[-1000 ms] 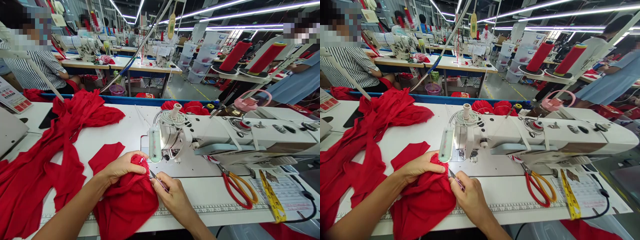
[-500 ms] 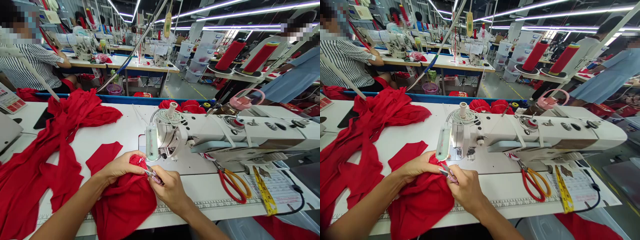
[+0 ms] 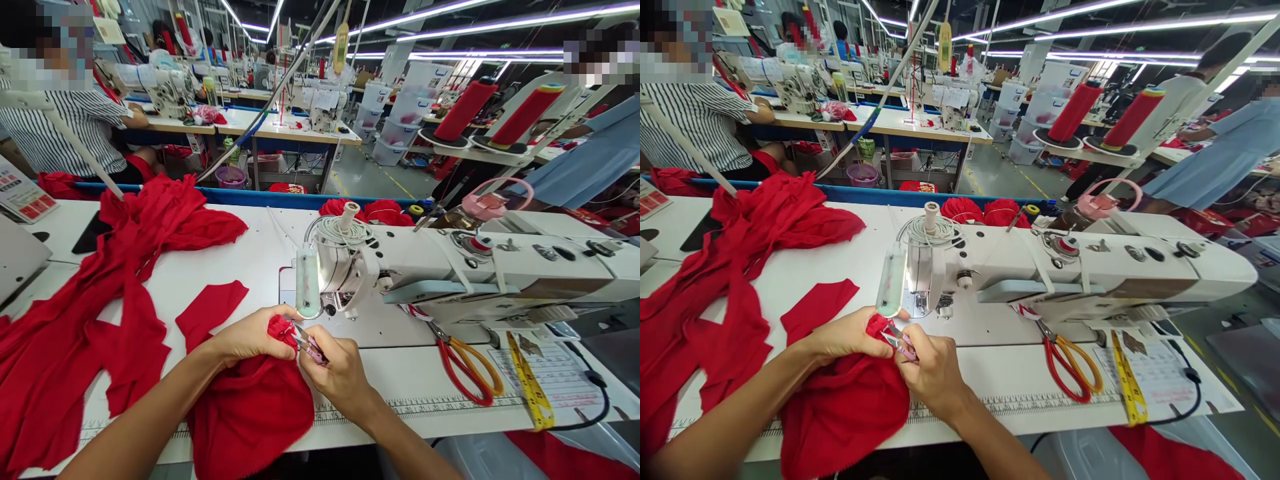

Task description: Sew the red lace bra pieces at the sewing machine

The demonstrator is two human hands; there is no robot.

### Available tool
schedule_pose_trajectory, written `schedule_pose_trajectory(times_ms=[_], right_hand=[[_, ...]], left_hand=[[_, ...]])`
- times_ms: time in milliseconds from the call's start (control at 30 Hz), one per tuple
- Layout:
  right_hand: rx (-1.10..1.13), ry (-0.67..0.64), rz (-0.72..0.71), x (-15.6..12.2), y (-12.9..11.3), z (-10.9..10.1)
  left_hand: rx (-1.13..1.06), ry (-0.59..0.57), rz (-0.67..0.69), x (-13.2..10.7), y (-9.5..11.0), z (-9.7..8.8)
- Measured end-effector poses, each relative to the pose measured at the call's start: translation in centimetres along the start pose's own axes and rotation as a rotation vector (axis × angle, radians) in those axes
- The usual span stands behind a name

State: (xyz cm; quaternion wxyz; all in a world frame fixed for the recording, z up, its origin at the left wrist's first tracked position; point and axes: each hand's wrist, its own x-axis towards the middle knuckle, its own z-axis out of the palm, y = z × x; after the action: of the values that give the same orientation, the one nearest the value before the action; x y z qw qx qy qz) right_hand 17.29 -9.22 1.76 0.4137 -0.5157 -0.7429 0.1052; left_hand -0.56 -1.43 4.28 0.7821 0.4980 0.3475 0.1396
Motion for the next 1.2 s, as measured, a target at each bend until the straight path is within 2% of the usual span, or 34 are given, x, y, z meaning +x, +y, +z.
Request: schedule_pose_trajectory(times_ms=[100,433,600,800,967,1200], right_hand=[[0.03,-0.008,0.023,0.0,0.0,0.2],[0.129,-0.099,0.224,0.5,0.3,-0.3],[0.11,-0.178,0.318,0.0,-0.6,-1.7],[-0.11,-0.299,0.146,-2.0,-1.5,-2.8],[-0.271,-0.278,0.094,-2.5,-1.5,-2.4],[-0.343,-0.235,0.072,-2.3,-1.1,-2.0]], left_hand=[[0.007,-0.017,-0.007,0.0,0.1,0.0],[-0.003,0.108,0.064,0.1,-0.3,-0.2],[-0.058,0.135,0.025,0.1,-0.5,-0.3],[-0.049,0.157,0.001,0.2,-0.7,-0.6],[-0.068,0.176,-0.014,0.3,-0.7,-0.5],[-0.102,0.164,-0.017,0.3,-0.9,-0.6]])
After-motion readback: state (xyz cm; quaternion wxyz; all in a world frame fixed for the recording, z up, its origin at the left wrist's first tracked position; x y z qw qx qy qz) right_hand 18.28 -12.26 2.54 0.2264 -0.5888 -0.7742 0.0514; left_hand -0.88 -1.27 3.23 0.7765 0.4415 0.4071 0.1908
